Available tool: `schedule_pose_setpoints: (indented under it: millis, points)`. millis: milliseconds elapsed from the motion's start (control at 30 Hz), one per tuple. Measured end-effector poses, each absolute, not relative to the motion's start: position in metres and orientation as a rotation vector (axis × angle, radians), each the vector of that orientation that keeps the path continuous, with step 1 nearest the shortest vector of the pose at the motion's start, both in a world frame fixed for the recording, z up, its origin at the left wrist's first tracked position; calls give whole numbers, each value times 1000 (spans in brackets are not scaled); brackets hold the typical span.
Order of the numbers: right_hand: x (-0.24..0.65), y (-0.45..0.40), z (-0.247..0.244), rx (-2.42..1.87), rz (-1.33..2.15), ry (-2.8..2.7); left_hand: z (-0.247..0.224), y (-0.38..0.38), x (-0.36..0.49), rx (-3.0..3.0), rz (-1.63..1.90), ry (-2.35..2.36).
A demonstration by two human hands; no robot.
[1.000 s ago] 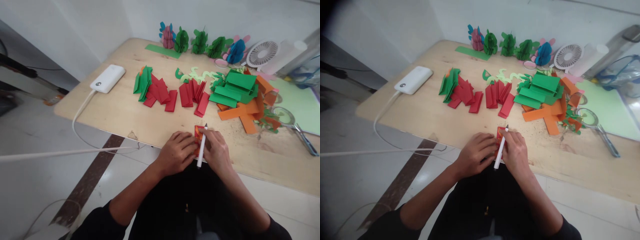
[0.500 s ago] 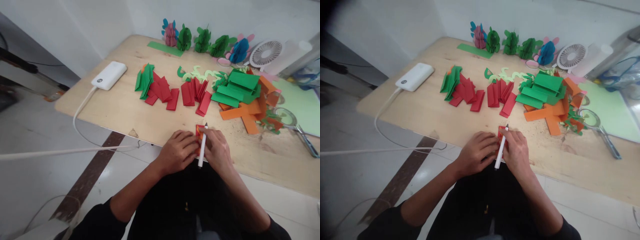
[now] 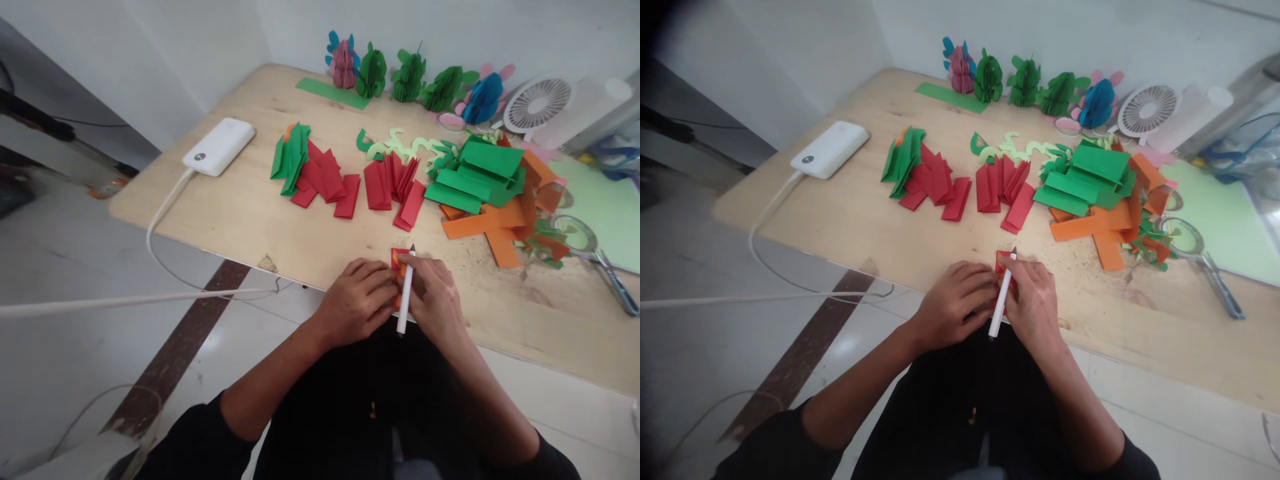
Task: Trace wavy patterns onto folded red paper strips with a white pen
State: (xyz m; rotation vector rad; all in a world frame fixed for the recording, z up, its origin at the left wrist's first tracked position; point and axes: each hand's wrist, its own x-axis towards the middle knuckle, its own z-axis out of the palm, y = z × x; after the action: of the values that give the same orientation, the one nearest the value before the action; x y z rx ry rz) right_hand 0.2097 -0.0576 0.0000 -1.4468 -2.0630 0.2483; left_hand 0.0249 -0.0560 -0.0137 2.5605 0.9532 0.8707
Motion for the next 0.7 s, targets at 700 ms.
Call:
schedule_pose_setpoints:
  millis: [700]
  points:
    - [208,-59,1,-1497,298,-2026,-14,-56,25,2525,843,981]
